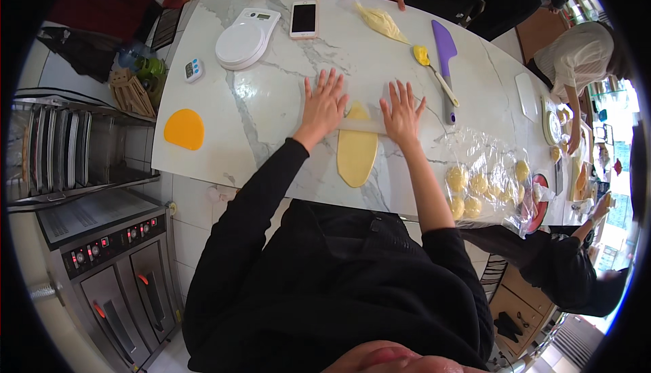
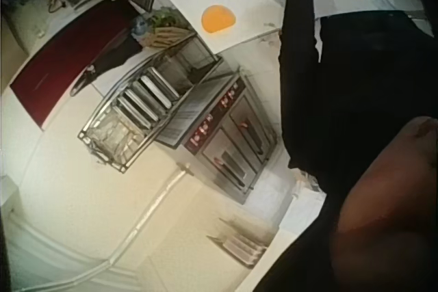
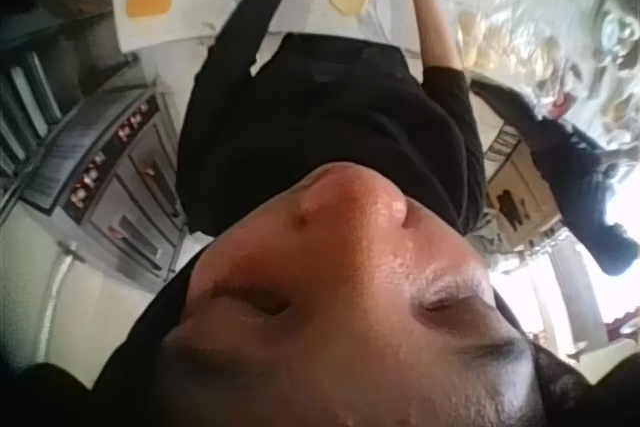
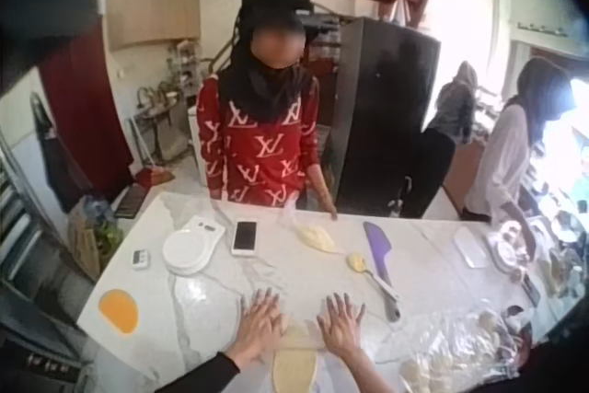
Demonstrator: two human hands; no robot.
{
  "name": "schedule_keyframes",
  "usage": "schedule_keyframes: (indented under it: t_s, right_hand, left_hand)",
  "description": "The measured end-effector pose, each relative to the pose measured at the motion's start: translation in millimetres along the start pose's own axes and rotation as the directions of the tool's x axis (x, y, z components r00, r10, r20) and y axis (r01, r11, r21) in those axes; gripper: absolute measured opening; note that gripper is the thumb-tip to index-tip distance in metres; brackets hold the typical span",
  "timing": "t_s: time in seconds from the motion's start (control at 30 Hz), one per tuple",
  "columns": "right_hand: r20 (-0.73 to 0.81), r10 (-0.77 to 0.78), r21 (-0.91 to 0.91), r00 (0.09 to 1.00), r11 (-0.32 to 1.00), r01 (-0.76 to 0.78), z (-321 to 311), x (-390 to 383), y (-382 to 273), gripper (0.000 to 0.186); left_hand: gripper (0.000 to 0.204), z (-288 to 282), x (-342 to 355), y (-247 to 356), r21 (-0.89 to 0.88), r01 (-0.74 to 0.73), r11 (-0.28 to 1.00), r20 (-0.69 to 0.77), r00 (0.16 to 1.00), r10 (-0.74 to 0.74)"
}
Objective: The person flattens dough on the counter with a rolling pin, wraps sausages in the dough, and cuts the rolled dough using scissors before shaping it by hand.
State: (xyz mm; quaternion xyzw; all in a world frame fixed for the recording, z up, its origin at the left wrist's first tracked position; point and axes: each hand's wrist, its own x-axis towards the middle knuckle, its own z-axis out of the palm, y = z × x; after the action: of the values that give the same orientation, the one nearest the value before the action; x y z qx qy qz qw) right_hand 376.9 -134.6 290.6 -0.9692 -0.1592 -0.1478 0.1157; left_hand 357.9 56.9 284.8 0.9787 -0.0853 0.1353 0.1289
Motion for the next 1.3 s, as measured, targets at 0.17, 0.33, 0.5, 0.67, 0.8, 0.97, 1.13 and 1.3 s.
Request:
schedule_keyframes:
  t_s: [0.17, 0.33, 0.5, 0.67, 0.8, 0.97, 1.13, 1.3]
  right_hand:
    - [0.005, 0.000, 0.166, 1.000, 0.986, -0.001, 9, 53, 10, 0.042]
    - [0.129, -0.006, 0.355, 0.992, 0.934, -0.040, -13, 21, 5, 0.032]
    - [0.191, -0.194, 0.300, 0.962, 0.945, 0.131, -29, -20, 1, 0.026]
    - [0.007, -0.028, 0.372, 1.000, 0.928, 0.023, -30, -44, 30, 0.024]
    - [-0.040, 0.435, 0.645, 0.899, 0.698, -0.309, -58, -91, 40, 0.022]
    - [-0.145, 0.619, 0.627, 0.772, 0.661, -0.413, -84, -157, 50, 0.028]
    - [-0.058, 0.742, 0.607, 0.668, 0.557, -0.567, -105, -202, 48, 0.026]
    - [0.044, 0.612, 0.512, 0.789, 0.665, -0.544, -133, -198, 10, 0.024]
  left_hand:
    - [0.042, 11, 56, -19, 0.008, -0.001, 1.000, -0.163, 0.987, 0.002]
    - [0.038, -4, 26, -20, -0.323, 0.076, 0.943, -0.287, 0.942, -0.175]
    - [0.037, 2, -14, -26, -0.706, 0.297, 0.643, -0.086, 0.865, -0.494]
    - [0.040, 17, -14, -13, -0.398, -0.076, 0.914, 0.059, 0.992, 0.109]
    - [0.040, 22, -24, 4, -0.246, -0.237, 0.940, 0.059, 0.964, 0.258]
    - [0.036, 7, -22, 9, -0.328, -0.226, 0.917, 0.096, 0.958, 0.270]
    - [0.038, 3, -17, 13, -0.311, -0.189, 0.931, 0.126, 0.963, 0.238]
    - [0.058, -27, -40, 48, -0.407, -0.258, 0.876, 0.010, 0.958, 0.286]
